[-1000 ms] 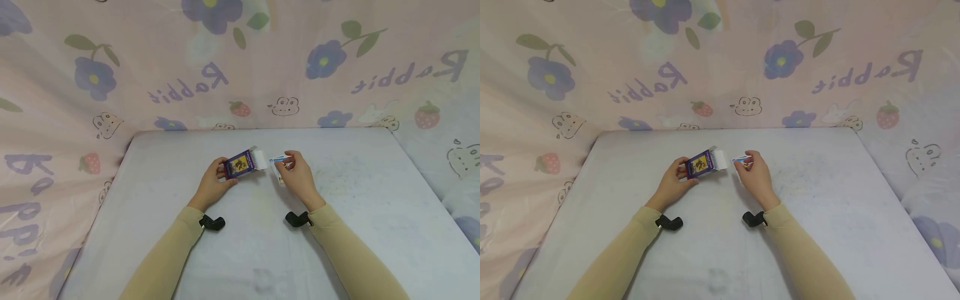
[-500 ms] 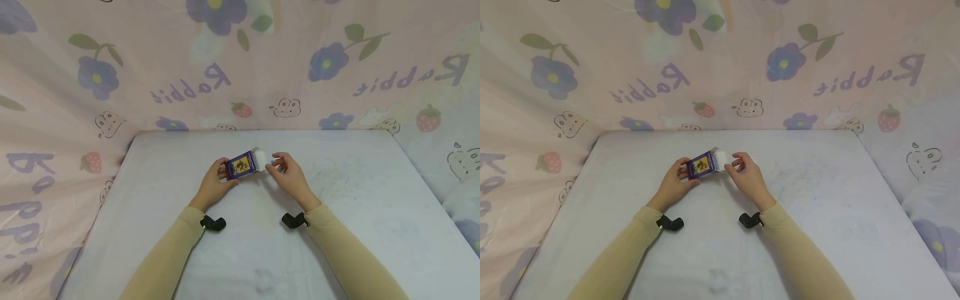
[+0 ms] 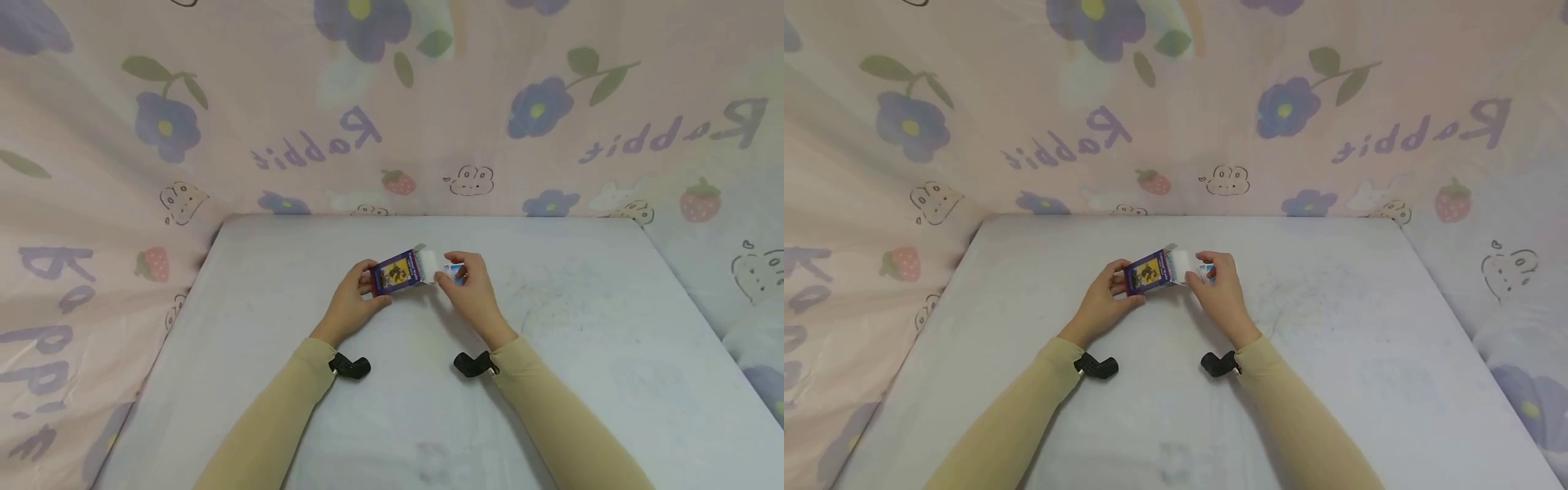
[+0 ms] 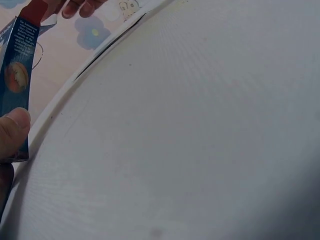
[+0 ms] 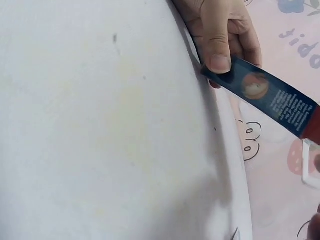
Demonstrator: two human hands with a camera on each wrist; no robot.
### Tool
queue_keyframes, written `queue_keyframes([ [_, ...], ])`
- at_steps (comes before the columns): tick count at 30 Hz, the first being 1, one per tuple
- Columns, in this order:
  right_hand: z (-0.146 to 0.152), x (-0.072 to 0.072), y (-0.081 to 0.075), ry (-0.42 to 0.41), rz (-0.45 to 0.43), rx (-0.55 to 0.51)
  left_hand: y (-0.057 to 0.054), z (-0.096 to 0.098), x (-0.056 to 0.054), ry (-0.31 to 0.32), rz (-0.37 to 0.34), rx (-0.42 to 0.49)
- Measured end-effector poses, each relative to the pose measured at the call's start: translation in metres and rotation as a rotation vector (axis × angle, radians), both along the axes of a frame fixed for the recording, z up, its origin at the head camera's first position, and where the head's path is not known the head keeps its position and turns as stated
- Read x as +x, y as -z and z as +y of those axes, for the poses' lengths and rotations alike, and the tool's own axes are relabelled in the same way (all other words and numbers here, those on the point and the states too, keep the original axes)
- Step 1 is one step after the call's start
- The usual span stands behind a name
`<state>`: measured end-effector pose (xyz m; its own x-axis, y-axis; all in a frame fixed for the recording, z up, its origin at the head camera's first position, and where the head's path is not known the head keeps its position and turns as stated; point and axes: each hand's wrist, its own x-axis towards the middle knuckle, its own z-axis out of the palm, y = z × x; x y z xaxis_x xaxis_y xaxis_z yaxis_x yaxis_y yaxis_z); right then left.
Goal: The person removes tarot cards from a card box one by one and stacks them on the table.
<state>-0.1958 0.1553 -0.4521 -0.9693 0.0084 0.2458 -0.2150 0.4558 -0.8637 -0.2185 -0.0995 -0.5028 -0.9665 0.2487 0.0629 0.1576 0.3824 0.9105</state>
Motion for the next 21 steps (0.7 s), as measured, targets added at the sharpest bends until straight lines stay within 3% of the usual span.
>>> queue_keyframes([
  [3, -0.0012, 0.0001, -0.0019, -0.008, 0.012, 0.01, -0.0004, 0.0001, 0.0007, 0.001, 0.005, 0.002],
  [21, -0.0038, -0.0033, -0.0061, -0.137, -0.176, 0.079, -0.0017, -0.0013, 0.0018, -0.01, 0.01, 0.003],
])
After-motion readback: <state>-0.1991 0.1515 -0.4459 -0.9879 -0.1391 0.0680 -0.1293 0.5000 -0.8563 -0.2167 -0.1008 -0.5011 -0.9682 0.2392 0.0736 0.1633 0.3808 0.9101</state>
